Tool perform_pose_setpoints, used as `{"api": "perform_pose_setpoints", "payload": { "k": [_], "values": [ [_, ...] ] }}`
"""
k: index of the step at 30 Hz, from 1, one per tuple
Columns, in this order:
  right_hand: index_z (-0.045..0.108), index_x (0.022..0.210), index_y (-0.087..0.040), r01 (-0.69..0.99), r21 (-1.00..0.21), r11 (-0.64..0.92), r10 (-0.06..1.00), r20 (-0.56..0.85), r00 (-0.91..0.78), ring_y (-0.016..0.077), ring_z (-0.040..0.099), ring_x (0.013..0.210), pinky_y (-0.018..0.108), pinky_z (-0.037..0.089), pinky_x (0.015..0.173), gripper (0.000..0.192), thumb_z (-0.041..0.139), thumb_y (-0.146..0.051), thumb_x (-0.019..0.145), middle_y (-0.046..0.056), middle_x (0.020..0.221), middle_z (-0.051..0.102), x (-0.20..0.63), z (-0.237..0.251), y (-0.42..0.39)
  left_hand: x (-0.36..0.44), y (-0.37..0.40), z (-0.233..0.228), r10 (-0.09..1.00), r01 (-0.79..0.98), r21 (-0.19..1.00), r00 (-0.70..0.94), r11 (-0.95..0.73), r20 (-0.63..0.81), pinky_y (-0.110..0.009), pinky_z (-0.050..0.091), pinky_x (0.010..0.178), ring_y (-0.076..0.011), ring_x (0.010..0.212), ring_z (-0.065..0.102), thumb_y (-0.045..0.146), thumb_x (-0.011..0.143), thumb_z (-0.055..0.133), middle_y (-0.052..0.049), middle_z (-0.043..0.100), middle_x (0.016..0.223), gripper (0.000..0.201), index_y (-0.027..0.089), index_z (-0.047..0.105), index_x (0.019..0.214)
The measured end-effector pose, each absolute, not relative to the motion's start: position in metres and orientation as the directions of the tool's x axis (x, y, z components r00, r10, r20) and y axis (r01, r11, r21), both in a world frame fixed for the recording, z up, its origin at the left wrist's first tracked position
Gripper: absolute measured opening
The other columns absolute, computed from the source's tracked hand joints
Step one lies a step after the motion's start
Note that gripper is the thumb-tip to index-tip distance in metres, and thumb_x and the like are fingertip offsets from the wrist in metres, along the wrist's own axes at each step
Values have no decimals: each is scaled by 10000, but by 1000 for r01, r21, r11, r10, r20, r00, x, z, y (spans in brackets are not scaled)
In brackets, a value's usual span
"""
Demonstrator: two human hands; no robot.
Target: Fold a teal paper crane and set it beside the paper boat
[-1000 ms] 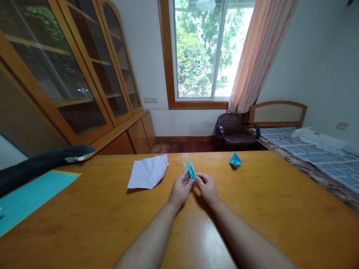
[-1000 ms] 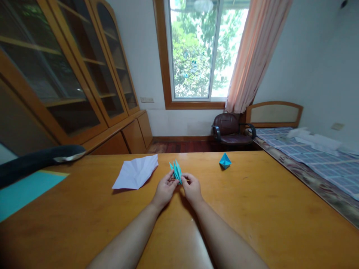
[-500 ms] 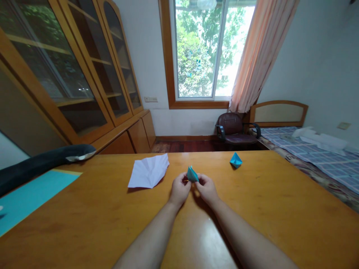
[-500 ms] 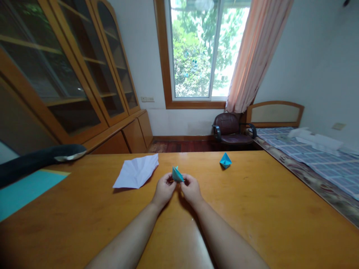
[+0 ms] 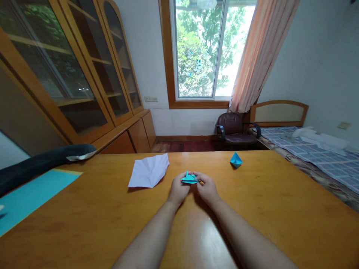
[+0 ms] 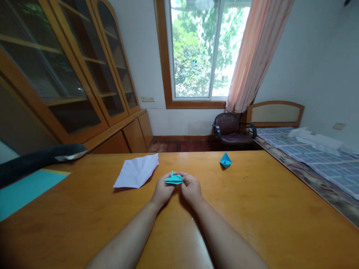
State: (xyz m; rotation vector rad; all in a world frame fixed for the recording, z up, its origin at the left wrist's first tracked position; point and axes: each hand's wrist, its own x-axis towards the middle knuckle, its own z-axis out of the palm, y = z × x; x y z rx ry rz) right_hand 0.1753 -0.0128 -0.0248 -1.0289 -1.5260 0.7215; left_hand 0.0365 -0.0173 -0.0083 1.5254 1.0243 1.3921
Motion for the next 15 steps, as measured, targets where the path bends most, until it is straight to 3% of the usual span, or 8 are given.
{"api": "perform_pose_setpoints", "payload": {
  "k": [11, 15],
  "values": [
    [641, 697, -222, 407, -733, 546, 807, 591, -18, 209, 610, 894, 357, 480, 858, 186, 501, -103, 675, 67, 924, 666, 177, -21, -14, 40, -19, -9, 948, 80, 945, -4, -318, 319, -302, 501, 837, -194, 888, 651, 156, 698, 613, -57, 720, 954, 269, 160, 684, 957],
    [622, 767, -217, 441, -722, 533, 803, 596, 7, 199, 561, 805, 330, 474, 778, 193, 496, -111, 667, 41, 815, 613, 177, -22, -14, 39, -17, -13, 938, 104, 933, -2, -345, 347, -309, 502, 830, -188, 871, 645, 142, 700, 604, -47, 710, 928, 247, 167, 679, 934]
  ]
}}
